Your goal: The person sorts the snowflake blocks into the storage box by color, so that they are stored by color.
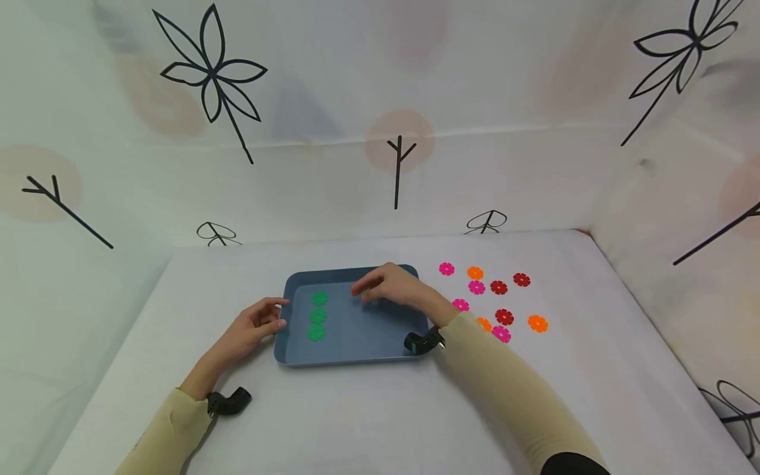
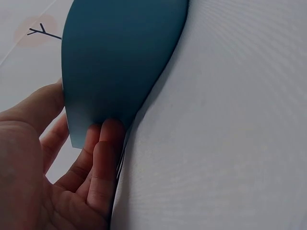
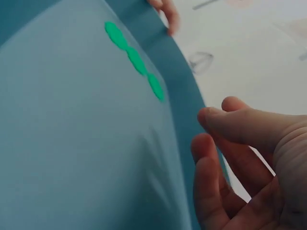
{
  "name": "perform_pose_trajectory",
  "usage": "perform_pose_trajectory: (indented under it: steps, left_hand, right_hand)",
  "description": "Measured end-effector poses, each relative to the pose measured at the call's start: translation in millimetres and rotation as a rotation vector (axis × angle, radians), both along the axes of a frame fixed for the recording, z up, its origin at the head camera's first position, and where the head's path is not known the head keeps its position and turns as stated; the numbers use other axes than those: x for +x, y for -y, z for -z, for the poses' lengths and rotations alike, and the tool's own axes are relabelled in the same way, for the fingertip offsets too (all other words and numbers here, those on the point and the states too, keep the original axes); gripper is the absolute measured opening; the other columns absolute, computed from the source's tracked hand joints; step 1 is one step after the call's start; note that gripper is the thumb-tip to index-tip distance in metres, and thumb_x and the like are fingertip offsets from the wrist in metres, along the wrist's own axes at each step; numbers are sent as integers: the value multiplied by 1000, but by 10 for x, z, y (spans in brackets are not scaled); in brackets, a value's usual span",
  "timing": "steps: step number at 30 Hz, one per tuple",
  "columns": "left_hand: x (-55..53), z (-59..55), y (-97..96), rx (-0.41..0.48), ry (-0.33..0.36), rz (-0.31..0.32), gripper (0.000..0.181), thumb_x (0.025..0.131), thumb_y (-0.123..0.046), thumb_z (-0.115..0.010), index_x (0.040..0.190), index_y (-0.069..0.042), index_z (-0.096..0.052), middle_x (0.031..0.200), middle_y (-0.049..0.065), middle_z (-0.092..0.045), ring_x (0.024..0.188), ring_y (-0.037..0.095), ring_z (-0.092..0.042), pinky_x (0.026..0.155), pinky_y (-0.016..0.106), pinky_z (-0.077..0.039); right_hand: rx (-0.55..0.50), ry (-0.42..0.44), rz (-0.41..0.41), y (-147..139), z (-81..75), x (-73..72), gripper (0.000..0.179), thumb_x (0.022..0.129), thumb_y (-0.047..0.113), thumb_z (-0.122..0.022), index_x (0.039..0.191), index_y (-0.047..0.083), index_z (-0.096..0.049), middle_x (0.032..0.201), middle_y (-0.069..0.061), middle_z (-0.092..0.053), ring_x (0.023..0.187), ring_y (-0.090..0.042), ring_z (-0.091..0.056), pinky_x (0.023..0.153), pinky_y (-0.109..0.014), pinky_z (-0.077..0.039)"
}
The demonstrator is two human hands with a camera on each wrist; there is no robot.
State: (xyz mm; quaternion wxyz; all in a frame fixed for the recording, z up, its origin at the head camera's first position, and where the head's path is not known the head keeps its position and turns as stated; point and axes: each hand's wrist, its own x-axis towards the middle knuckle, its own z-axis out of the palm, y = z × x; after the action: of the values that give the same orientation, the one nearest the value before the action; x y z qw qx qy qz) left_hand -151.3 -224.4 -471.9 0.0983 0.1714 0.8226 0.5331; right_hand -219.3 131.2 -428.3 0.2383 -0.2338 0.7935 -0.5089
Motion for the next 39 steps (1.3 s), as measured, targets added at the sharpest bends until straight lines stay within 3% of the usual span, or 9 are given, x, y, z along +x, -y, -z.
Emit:
perform_pose_trajectory:
  steps: [6,10,19,26,31,35,39]
  left_hand:
    - [3,-4,-7,3,-9,0,44,96,-16,-68,137,-4,-56,104,11,-57,81,15,-58,72,24,-45]
    - [3,-8,-15,5,-5,-4,44,96,-16,-69,136,-5,-56,104,11,-58,82,17,-58,71,24,-45]
    - [-15,10,-12,1,-5,3,44,96,-15,-69,136,-4,-56,104,12,-57,81,16,-57,70,25,-44]
    - [-24,7,-5,-5,-16,8,43,96,-17,-69,135,-6,-57,103,10,-57,78,16,-56,66,25,-43]
    - [-28,17,-5,3,-21,17,42,96,-14,-68,135,-3,-56,103,12,-57,78,16,-55,66,25,-42]
    - [-24,12,-4,13,-17,22,43,96,-13,-68,135,-2,-55,103,12,-57,78,15,-56,68,24,-43]
    - [-21,12,-1,7,-15,19,43,96,-13,-68,136,-2,-55,103,12,-58,79,15,-56,68,24,-43]
  right_hand:
    - [-69,10,93,-461,-119,38,29,94,9,-69,122,2,-71,121,-11,-69,118,-33,-59,94,-34,-48]
    - [-60,4,163,-762,-178,56,30,94,11,-69,123,2,-70,124,-14,-67,118,-34,-59,95,-36,-48]
    - [113,-16,379,-1416,-147,42,41,98,18,-65,137,5,-59,134,-16,-59,121,-32,-52,96,-47,-45]
    - [244,-2,507,-1755,-25,13,41,101,24,-60,138,8,-56,133,-18,-56,110,-33,-50,73,-33,-50]
    - [293,-3,541,-1862,53,-4,40,101,23,-59,138,6,-55,131,-20,-55,110,-34,-50,75,-29,-50]
    - [317,4,532,-1907,95,-21,41,100,23,-61,138,7,-55,135,-20,-53,116,-34,-47,80,-29,-49]
    - [338,17,518,-1913,124,-51,43,99,24,-63,138,7,-56,136,-21,-51,111,-33,-47,77,-30,-49]
